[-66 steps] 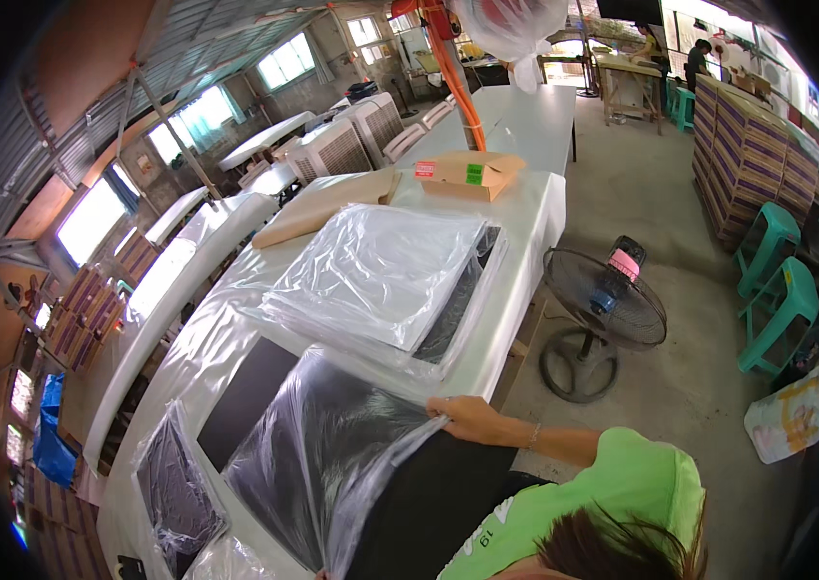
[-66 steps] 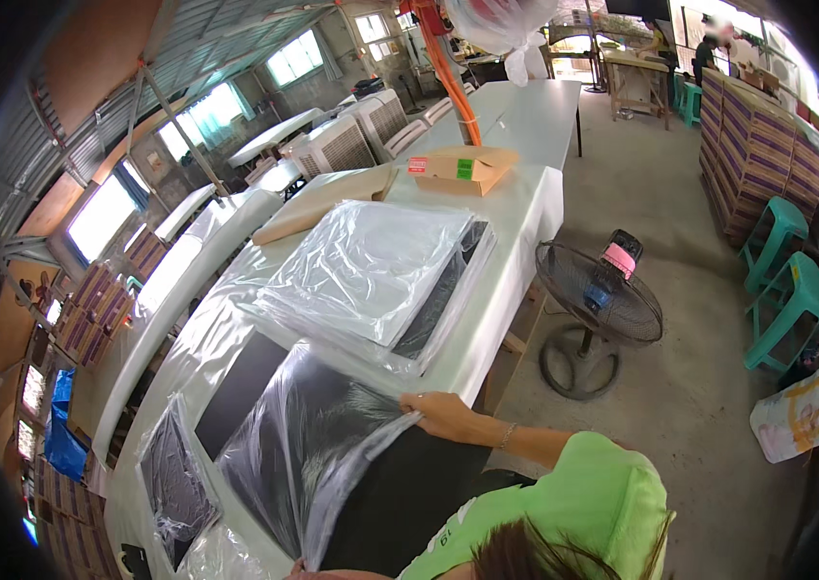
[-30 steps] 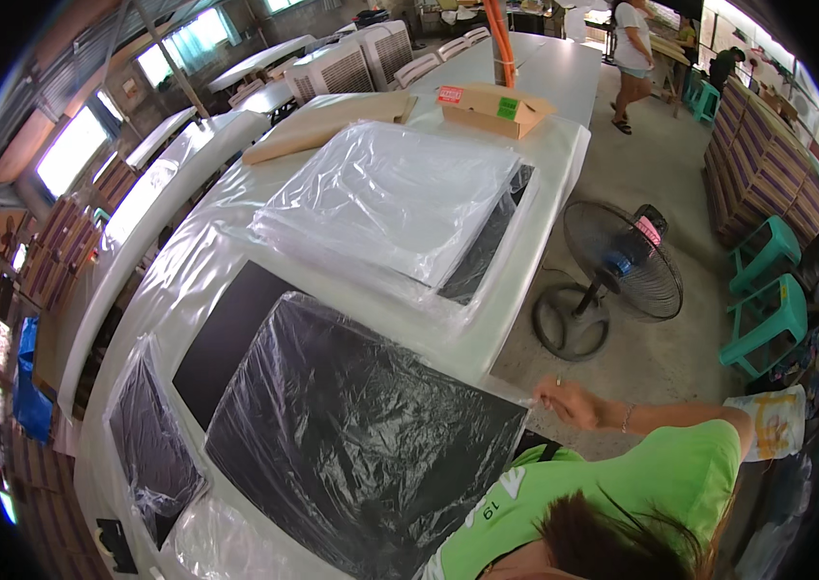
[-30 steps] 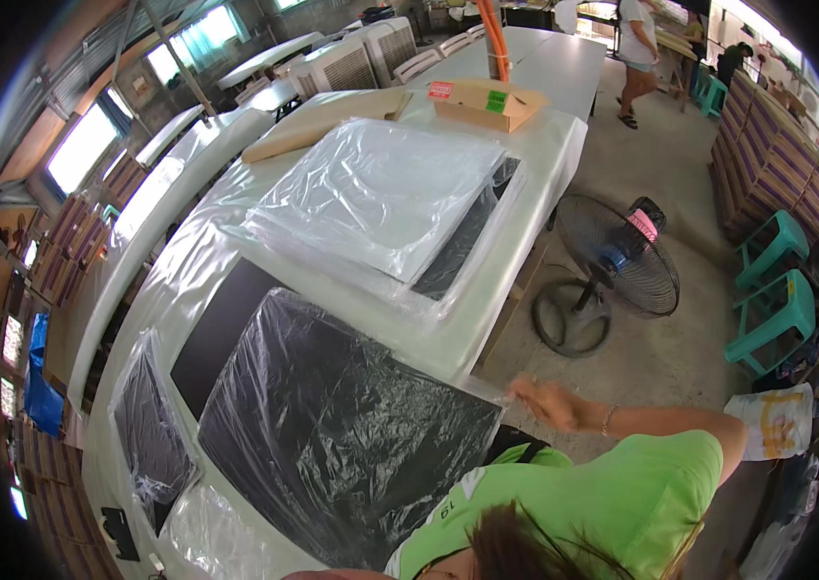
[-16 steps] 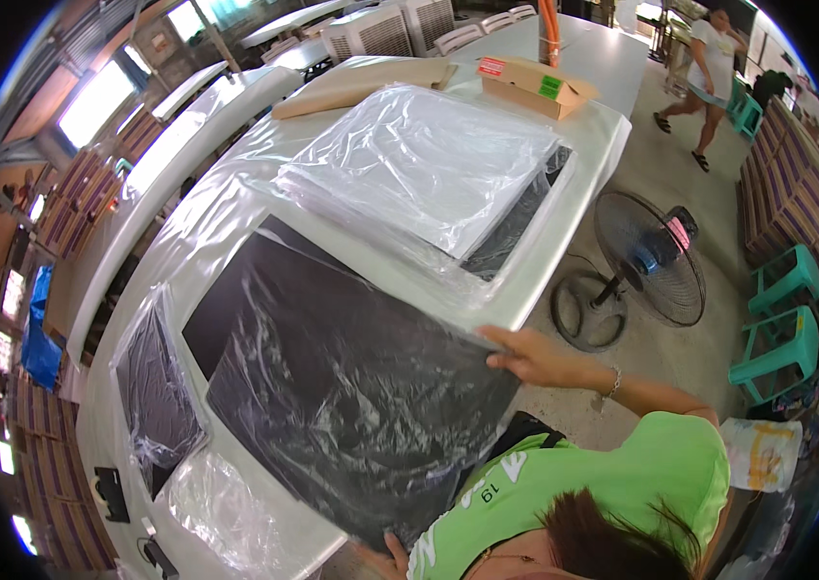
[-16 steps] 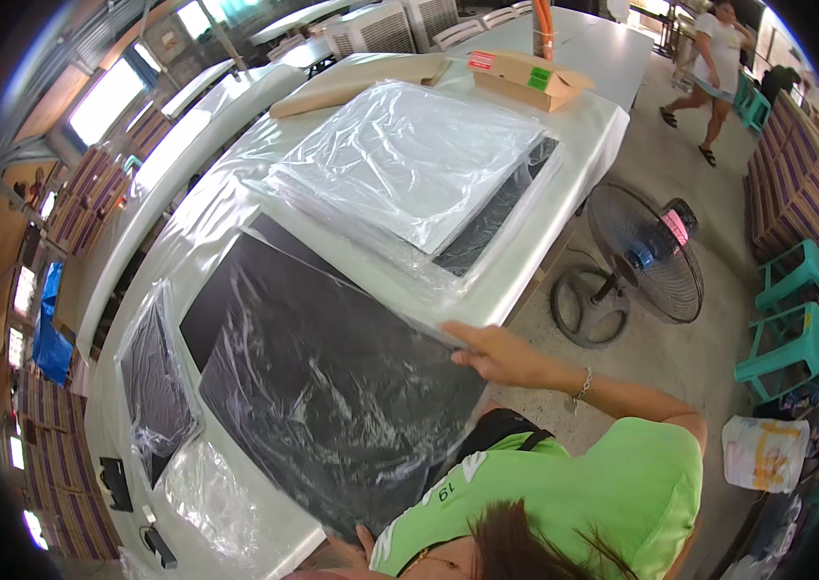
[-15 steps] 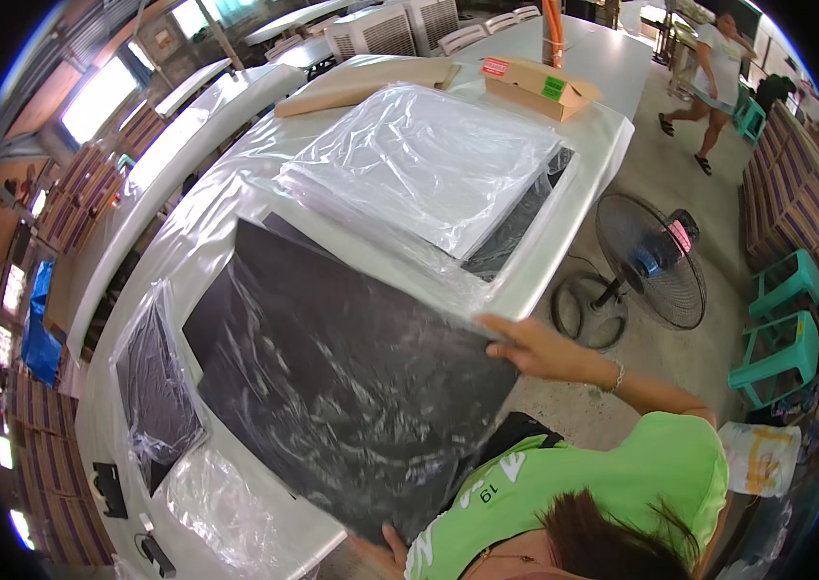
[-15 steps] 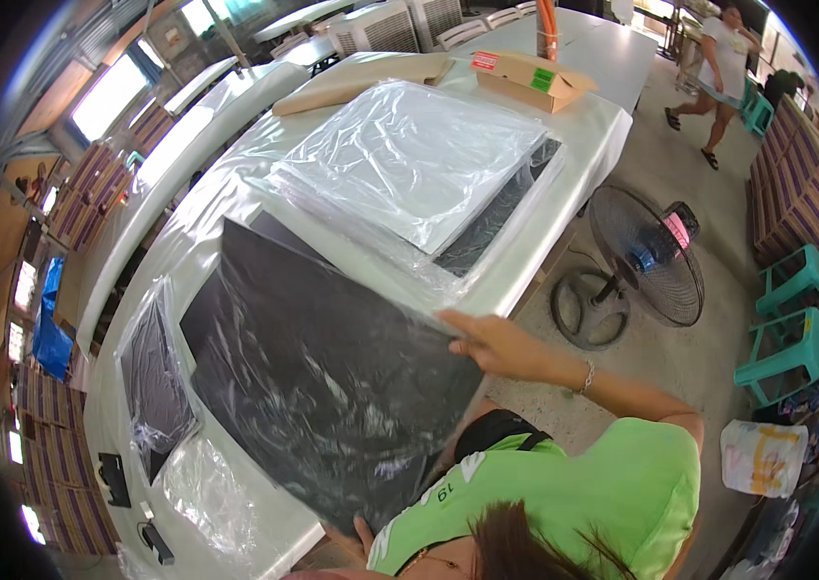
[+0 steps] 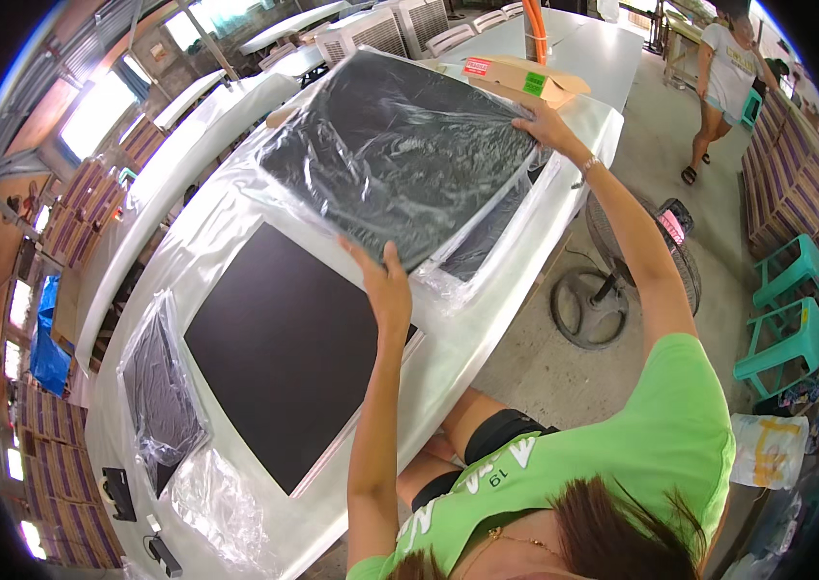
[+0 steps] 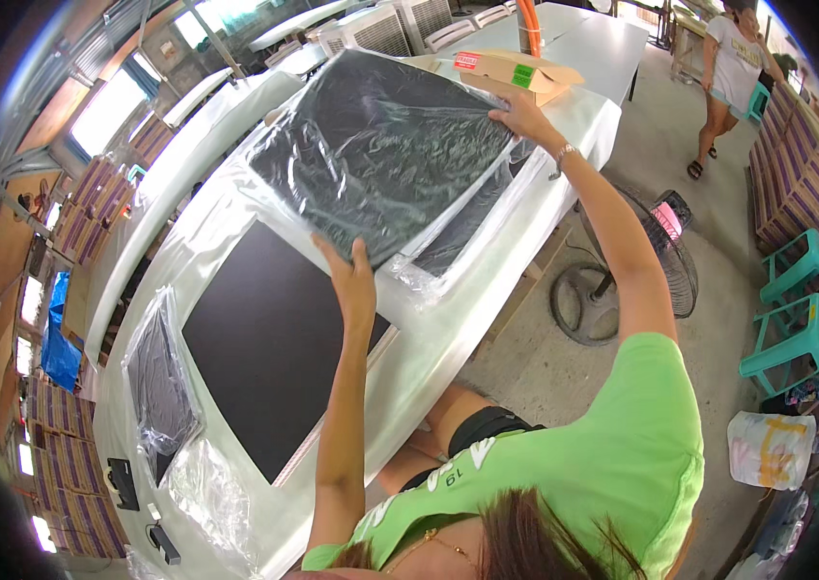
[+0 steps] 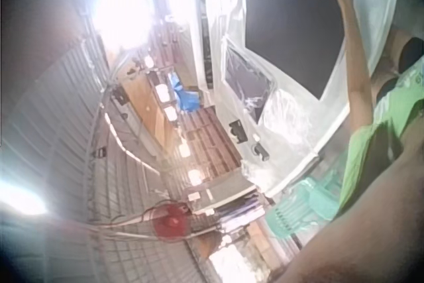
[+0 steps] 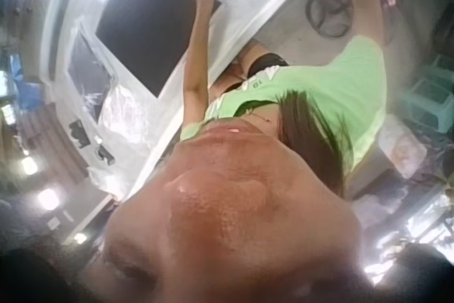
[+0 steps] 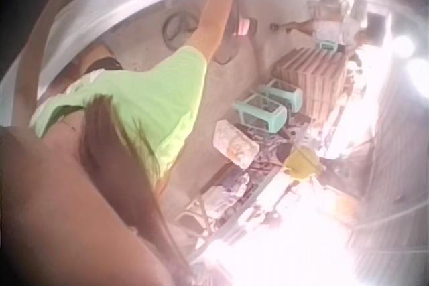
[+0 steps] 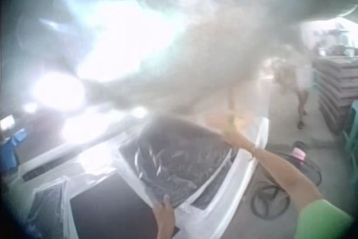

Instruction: The person wraps black and white panels in clear plastic sheeting by hand, smoothing the plastic over the surfaces and folding the edges.

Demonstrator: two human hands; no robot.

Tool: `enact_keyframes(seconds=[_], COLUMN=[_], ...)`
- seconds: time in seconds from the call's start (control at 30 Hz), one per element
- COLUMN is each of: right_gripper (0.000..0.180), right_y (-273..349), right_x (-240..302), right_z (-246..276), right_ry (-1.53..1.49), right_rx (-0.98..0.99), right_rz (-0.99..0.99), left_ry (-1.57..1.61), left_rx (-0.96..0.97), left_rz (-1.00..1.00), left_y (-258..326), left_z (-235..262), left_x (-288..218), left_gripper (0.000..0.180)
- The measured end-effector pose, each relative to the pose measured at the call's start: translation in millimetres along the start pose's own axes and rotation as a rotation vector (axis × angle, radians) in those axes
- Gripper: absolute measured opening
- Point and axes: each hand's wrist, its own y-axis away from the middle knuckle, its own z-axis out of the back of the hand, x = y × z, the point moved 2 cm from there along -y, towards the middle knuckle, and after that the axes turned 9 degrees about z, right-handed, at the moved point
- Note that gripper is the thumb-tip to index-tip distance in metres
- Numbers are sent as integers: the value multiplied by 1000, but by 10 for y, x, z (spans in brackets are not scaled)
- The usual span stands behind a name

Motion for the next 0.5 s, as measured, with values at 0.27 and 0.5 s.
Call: enact_keyframes(seconds=[0.27,0.5], right_gripper=[53,49], right_y=[-27,205], right_x=[-821,-1352], right_z=[-416,-805], right_ry=[191,322], right_rx=[-47,-92], right_rz=[-148,-259], left_ry=[-669,-791], left_rx=[394,411], left_rz=[263,126], left_y=[-136,-141], left_z=[-357,-479], left_x=[-41,-57], left_gripper=[113,113])
